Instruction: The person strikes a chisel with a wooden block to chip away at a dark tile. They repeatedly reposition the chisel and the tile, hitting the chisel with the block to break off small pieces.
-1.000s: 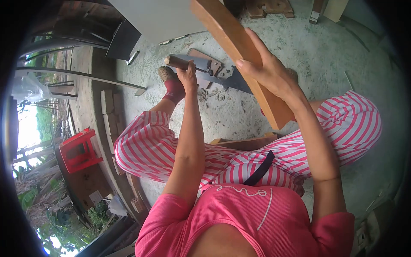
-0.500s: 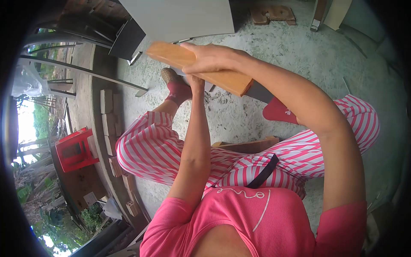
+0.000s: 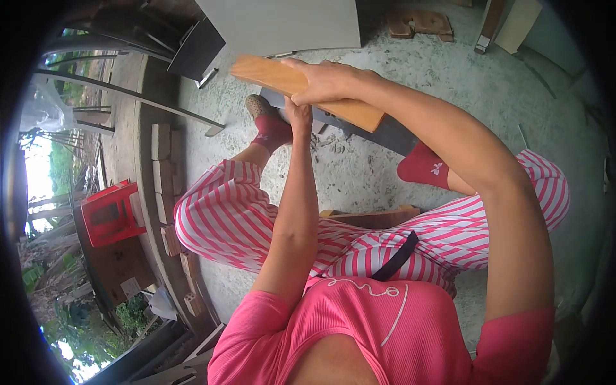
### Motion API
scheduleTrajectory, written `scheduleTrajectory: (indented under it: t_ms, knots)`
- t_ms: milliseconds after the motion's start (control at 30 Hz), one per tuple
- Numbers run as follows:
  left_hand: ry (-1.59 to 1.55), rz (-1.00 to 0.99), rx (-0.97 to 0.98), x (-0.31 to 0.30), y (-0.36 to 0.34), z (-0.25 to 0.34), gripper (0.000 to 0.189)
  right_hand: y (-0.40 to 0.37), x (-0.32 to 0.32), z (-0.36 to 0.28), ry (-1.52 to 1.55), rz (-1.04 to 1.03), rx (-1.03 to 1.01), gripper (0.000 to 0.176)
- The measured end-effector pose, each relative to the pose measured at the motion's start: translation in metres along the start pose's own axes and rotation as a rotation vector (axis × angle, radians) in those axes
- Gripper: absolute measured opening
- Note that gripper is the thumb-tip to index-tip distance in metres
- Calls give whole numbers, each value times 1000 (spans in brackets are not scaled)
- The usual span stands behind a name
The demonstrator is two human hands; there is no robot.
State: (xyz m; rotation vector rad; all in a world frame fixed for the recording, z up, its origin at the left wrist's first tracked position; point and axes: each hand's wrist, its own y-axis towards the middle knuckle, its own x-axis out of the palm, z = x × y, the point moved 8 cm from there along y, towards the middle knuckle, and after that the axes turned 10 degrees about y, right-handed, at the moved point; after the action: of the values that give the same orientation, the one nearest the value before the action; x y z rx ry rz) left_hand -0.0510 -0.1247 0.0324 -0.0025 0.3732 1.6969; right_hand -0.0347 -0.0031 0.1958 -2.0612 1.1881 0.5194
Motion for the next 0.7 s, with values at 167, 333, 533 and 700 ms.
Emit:
scheduleTrajectory:
  t_ms: [167, 333, 533, 700]
  knots:
    - [12, 5, -161, -7, 1, -19, 33, -15, -10, 25, 366, 103, -68, 90]
    - [46, 12, -194, -8, 3, -22, 30, -52, -30, 40, 510, 372, -170, 96]
    - [126, -34, -187, -4, 1, -15, 33, -66, -54, 4, 536, 417, -279, 92]
    - [-49, -28, 15, 2, 0, -11, 47, -34, -11, 7, 243, 290, -216, 86]
